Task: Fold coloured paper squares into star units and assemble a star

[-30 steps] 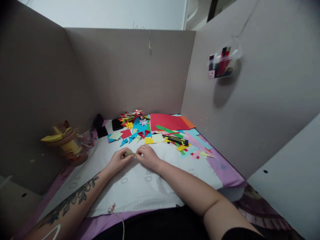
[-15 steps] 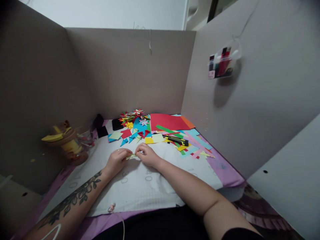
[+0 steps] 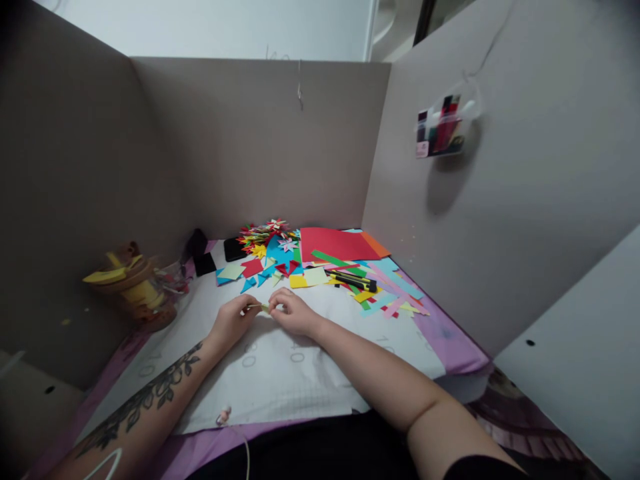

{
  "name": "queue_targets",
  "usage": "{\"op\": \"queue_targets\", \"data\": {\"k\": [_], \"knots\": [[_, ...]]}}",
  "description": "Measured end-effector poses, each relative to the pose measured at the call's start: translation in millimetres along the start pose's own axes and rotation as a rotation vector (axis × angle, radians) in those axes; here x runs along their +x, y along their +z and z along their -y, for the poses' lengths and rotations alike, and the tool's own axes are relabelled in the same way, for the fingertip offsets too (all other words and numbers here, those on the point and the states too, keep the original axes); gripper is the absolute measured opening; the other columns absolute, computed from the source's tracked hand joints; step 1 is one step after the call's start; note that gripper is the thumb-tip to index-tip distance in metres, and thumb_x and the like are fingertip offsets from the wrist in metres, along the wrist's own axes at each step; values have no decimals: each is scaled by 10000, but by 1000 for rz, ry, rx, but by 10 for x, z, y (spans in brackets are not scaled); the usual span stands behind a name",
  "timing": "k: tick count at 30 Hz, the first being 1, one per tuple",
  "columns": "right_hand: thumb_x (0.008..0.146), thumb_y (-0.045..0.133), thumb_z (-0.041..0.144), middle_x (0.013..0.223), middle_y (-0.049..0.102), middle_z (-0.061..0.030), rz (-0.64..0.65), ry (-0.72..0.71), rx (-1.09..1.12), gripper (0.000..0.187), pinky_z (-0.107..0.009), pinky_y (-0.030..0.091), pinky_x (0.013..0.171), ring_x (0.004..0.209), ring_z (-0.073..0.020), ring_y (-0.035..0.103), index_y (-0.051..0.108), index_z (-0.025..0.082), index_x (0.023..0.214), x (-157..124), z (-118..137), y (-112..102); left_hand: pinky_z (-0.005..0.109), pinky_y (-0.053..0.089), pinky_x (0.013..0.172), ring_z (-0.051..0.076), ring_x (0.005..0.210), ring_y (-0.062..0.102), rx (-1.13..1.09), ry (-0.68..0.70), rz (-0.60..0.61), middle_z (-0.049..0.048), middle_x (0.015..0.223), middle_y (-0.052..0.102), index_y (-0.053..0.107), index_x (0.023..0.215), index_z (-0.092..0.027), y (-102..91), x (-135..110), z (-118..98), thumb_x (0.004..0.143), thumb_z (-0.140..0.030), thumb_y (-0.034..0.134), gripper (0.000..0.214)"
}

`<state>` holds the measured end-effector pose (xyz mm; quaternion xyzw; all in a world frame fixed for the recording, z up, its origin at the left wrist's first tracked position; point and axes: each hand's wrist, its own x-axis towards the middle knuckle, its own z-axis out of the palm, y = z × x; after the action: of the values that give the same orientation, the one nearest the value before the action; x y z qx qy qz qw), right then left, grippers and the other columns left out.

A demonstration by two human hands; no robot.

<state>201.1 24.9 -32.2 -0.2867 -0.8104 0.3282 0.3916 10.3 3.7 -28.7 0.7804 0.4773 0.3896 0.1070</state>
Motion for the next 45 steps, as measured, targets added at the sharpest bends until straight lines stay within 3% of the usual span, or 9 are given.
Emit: {"op": "queue_targets", "data": {"k": [4,12,21,33,39,45], "knots": [[780,507,68,893,550,-32,-73,-45,-41,145,-287,412,823,898,-146,530,598,181,795,4,4,-6,214,393,586,104,588,481,-86,-84,0,-31,670,557,541,765,-188,-10,22,-40,779,-251,535,65],[792,520,106,807,593,-28,-138,-38,-49,125,-273,430,759,801,-142,554,624,173,770,15,-20,-7,211,363,557,107,590,450,-210,-209,38,-35,652,519,535,766,-172,17,47,-48,731,-297,585,138],[720,552,106,708,565,21,-143,95,37,80,-231,408,631,675,-118,525,585,176,739,22,-77,16,214,339,555,108,591,431,-270,-210,67,-40,647,490,557,801,-167,25,39,-63,716,-276,585,141],[704,604,106,781,609,-7,-125,7,-92,113,-235,419,646,729,-129,548,620,180,788,10,-63,15,199,324,527,98,577,448,-447,-261,55,-34,642,497,524,789,-154,81,49,15,710,-306,630,202],[740,554,100,745,605,-4,-157,-18,-126,103,-248,421,673,721,-132,549,613,182,763,5,-62,33,199,331,529,96,584,444,-434,-256,79,-34,649,494,533,794,-150,80,40,-4,710,-289,634,191],[752,513,73,781,586,-17,-111,-79,-91,140,-258,425,695,767,-140,540,599,182,763,10,-34,25,201,346,538,105,599,467,-437,-249,86,-27,662,525,541,812,-151,91,43,-15,707,-256,626,171]]}}
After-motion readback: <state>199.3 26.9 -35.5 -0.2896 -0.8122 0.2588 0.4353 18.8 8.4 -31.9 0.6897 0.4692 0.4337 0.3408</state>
